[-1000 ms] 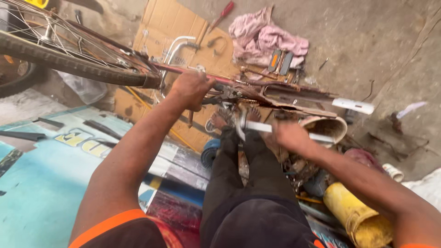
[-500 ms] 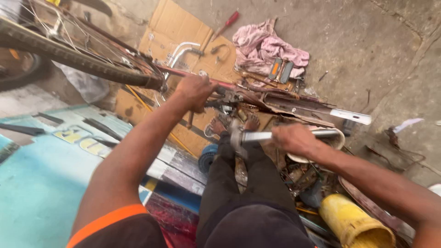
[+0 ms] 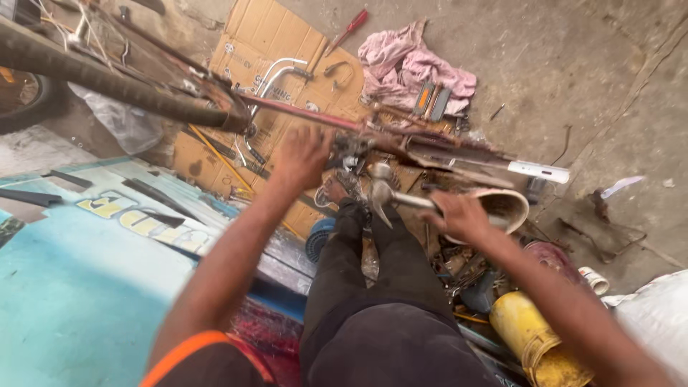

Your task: The person uses a hammer and a metal bar to repeatedly strike and pry at the bicycle frame and crankset area. They reposition the tools and the bicycle several times while continuing to hammer and pry at the rusted components.

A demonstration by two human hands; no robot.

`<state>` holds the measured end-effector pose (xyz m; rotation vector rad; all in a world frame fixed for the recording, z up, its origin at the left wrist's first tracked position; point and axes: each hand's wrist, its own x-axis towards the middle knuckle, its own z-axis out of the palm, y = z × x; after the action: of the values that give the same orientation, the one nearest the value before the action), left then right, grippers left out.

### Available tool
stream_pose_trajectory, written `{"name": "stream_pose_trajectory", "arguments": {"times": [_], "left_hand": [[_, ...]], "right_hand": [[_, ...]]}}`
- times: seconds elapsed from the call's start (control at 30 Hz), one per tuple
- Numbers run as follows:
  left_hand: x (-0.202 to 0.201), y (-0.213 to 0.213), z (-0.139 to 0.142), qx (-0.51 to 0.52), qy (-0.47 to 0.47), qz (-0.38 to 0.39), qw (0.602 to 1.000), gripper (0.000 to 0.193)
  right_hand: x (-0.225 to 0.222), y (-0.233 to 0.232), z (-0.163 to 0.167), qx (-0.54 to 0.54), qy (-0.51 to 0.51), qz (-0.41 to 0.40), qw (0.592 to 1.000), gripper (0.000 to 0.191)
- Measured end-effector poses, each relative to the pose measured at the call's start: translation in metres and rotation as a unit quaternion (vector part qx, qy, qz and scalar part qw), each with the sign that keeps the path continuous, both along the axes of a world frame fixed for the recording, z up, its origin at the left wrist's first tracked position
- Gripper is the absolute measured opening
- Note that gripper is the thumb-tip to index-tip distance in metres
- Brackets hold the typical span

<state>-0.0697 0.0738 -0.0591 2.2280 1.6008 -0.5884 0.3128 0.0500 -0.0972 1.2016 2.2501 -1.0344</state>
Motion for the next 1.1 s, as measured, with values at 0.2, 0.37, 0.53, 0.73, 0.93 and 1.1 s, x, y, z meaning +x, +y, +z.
{"name": "stream_pose_trajectory", "arguments": {"times": [0.2,0.37,0.53,0.73,0.93,1.1], "left_hand": [[-0.020,-0.015,-0.035,0.172,-0.071,0.042,0.982,0.077],[-0.028,-0.001,-0.033,0.130,-0.094,0.060,0.985,0.066],[0.048,0.004,0.031,0.158,-0.201,-0.013,0.967,0.055],[0.093,0.020,0.127,0.197,-0.191,0.154,0.949,0.069],[0.066,0.009,0.119,0.253,-0.267,0.365,0.855,0.063],[0.078,-0.021,0.090,0.100,-0.268,0.476,0.832,0.035]], "right_hand": [[-0.027,-0.070,0.059,-0.053,0.175,-0.437,0.880,0.038],[-0.005,-0.095,0.054,-0.124,0.101,-0.602,0.782,0.034],[0.049,-0.068,0.031,0.035,0.137,-0.412,0.900,0.035],[0.051,-0.005,0.044,-0.115,0.222,-0.527,0.812,0.028],[0.021,0.095,0.069,-0.109,0.212,-0.488,0.839,0.027],[-0.032,0.141,0.068,-0.137,0.292,-0.354,0.878,0.039]]}}
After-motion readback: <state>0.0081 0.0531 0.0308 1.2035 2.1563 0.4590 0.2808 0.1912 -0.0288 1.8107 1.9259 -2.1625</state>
